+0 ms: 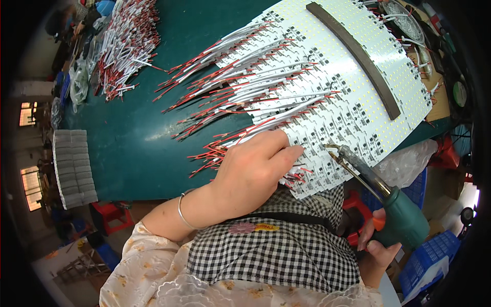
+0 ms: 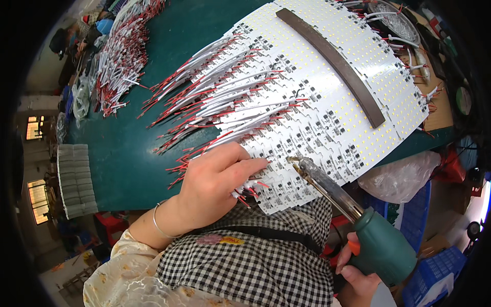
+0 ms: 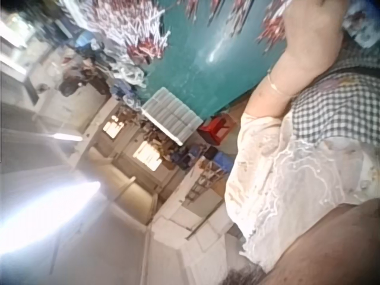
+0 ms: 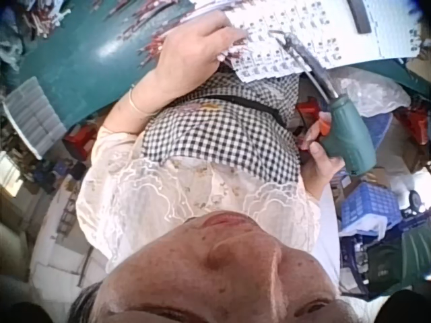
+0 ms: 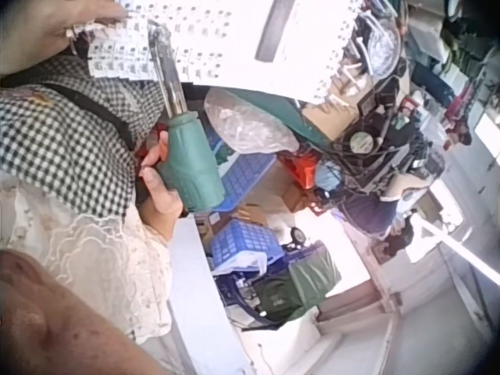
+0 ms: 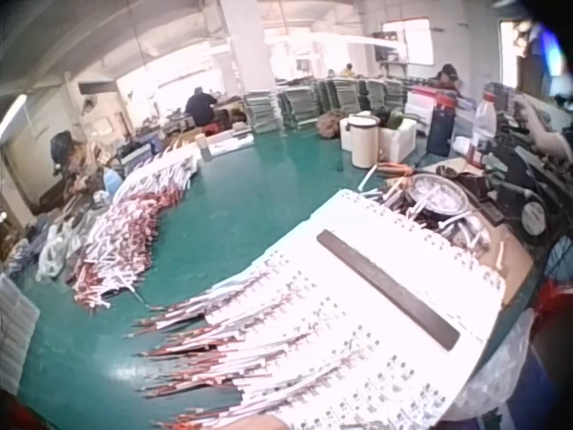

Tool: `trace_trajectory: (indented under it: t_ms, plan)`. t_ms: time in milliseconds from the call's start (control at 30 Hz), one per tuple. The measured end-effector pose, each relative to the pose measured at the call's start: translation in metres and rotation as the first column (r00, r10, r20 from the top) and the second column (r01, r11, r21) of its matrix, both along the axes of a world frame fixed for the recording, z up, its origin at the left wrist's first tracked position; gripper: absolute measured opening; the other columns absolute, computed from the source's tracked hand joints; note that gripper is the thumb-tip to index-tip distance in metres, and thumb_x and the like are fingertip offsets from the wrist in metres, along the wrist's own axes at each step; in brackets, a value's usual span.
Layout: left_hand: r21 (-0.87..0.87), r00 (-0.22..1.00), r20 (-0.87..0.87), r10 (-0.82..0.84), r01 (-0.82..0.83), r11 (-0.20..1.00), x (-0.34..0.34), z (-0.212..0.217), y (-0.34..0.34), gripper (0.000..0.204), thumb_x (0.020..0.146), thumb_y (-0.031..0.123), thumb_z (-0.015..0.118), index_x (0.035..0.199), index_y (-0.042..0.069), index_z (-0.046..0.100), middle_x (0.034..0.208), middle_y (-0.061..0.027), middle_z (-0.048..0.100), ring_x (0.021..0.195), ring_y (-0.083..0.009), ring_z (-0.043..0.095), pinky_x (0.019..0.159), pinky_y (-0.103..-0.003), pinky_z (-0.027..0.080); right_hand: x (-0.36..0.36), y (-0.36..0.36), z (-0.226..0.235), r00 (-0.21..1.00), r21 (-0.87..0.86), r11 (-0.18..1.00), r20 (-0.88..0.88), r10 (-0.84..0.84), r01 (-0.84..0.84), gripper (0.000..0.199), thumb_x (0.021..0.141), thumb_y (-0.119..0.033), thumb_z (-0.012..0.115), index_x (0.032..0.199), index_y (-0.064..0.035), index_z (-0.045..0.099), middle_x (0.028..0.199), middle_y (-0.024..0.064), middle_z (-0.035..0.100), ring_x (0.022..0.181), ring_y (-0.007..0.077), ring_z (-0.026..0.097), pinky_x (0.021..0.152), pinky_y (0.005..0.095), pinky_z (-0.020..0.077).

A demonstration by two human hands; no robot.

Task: The person moves a blue crate aside and solders wires onto LED circuit board sheets using a soldering gun.

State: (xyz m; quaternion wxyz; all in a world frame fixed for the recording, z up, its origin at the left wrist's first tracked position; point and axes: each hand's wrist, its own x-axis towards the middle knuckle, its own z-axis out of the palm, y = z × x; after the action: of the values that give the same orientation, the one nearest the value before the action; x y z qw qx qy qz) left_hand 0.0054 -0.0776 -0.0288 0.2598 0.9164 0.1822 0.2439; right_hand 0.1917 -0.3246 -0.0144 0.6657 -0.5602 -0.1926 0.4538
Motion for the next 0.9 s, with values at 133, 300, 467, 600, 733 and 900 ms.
trace_trajectory:
  t_ms: [133, 300, 467, 600, 733, 900]
  plan:
    - [-0.134, 1.0, 0.02, -0.023, 0.026, 0.991, 0.002, -0.003, 0.006, 0.044, 0.052, -0.011, 0.062, 0.093, 0.004, 0.065, 0.074, -0.0079, 0.056, 0.064, -0.0228, 0.058, 0.054, -0.03, 0.047, -0.004, -0.008, 0.001, 0.999, -0.004, 0.999, -0.02, -0.041, 0.041, 0.062, 0.062, -0.006, 0.074, 0.115, 0.0128, 0.047, 0.081, 0.0176, 0.058, 0.053, 0.0183, 0.054, 0.045, 0.0257, 0.0464]
    - [-0.215, 0.996, 0.049, -0.07, 0.079, 0.973, 0.002, -0.005, 0.003, 0.045, 0.051, -0.009, 0.063, 0.094, 0.003, 0.066, 0.072, -0.0076, 0.056, 0.062, -0.0212, 0.057, 0.052, -0.029, 0.045, -0.01, -0.009, 0.001, 0.999, -0.103, 0.995, 0.036, -0.009, 0.013, 0.061, 0.064, -0.013, 0.075, 0.112, 0.0107, 0.047, 0.072, 0.014, 0.055, 0.05, 0.0176, 0.052, 0.042, 0.0251, 0.0432]
    - [-0.078, 0.998, 0.032, -0.063, 0.065, 0.995, 0.002, -0.005, -0.001, 0.035, 0.054, -0.006, 0.061, 0.088, 0.003, 0.062, 0.072, -0.0067, 0.051, 0.063, -0.0231, 0.055, 0.048, -0.034, 0.043, -0.008, -0.006, -0.003, 0.998, -0.078, 0.997, 0.065, 0.02, -0.015, 0.054, 0.065, -0.004, 0.069, 0.113, 0.0113, 0.048, 0.086, 0.0193, 0.057, 0.059, 0.0226, 0.056, 0.052, 0.0296, 0.047]
    - [-0.041, 0.995, 0.074, -0.066, 0.069, 0.997, 0.001, -0.007, -0.001, 0.034, 0.054, -0.005, 0.061, 0.087, 0.003, 0.061, 0.071, -0.0065, 0.05, 0.063, -0.0229, 0.054, 0.047, -0.034, 0.042, -0.006, -0.001, -0.009, 0.98, 0.008, 0.985, 0.104, 0.171, -0.173, 0.051, 0.065, -0.003, 0.067, 0.112, 0.0097, 0.05, 0.088, 0.0186, 0.057, 0.06, 0.0229, 0.056, 0.052, 0.0305, 0.0467]
    - [-0.004, 0.993, 0.078, -0.085, 0.085, 0.996, 0.001, -0.009, 0.002, 0.035, 0.054, -0.002, 0.063, 0.089, 0.002, 0.063, 0.07, -0.0066, 0.052, 0.06, -0.0217, 0.055, 0.046, -0.032, 0.042, -0.019, -0.002, -0.007, 0.993, -0.168, 0.985, 0.121, -0.011, 0.031, 0.054, 0.065, -0.017, 0.074, 0.106, 0.0066, 0.048, 0.07, 0.0135, 0.056, 0.053, 0.0173, 0.053, 0.042, 0.0242, 0.0428]
    - [-0.02, 0.995, 0.078, -0.07, 0.071, 0.997, 0.002, -0.009, -0.001, 0.032, 0.055, -0.004, 0.061, 0.086, 0.002, 0.061, 0.07, -0.0064, 0.049, 0.062, -0.0224, 0.054, 0.047, -0.034, 0.042, -0.023, -0.002, -0.003, 0.988, -0.193, 0.981, 0.155, 0.008, 0.023, 0.052, 0.065, -0.012, 0.071, 0.108, 0.006, 0.048, 0.071, 0.0133, 0.056, 0.056, 0.0172, 0.054, 0.045, 0.0249, 0.044]
